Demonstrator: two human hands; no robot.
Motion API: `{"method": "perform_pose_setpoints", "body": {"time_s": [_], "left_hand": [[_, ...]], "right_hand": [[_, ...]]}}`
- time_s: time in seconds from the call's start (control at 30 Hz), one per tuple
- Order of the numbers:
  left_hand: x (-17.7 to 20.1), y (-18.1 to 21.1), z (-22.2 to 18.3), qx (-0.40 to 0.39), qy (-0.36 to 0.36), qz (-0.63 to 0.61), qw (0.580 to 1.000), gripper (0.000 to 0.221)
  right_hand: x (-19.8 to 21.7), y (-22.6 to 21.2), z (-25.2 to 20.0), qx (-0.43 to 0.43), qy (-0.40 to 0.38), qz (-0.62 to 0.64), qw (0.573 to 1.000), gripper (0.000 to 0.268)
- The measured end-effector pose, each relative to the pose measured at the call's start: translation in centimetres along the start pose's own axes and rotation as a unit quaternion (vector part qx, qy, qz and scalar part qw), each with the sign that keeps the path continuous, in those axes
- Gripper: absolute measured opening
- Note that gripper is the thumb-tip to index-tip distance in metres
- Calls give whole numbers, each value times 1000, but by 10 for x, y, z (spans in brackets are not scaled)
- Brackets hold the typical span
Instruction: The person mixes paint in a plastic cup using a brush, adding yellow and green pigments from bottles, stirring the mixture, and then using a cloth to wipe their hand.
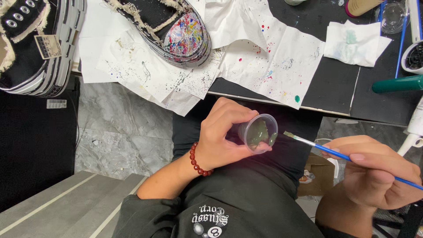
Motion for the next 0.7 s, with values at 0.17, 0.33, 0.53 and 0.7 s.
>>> {"method": "perform_pose_setpoints", "body": {"time_s": [0.17, 0.33, 0.53, 0.7], "left_hand": [[-2, 4, -2, -23, 6, 11, 1000, 53], [-3, 6, -3, -38, 2, 13, 999, 52], [-4, 10, -2, -42, -6, 27, 999, 49], [-5, 12, -1, -44, -11, 38, 998, 47]], "right_hand": [[-3, -3, 0, 18, 6, -24, 1000, 45], [-10, -11, 4, 31, -11, -103, 994, 46], [-23, -23, 28, 45, -105, -117, 987, 42], [-31, -29, 40, 5, -173, -115, 978, 40]]}}
Point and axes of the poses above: each hand's wrist, its own z-axis towards the middle knuckle, its own x-axis out of the back of the hand, y = z × x, the point moved 8 cm from there along z, towards the middle knuckle, and after that the axes turned 1 degree about y, right-handed, at the moved point
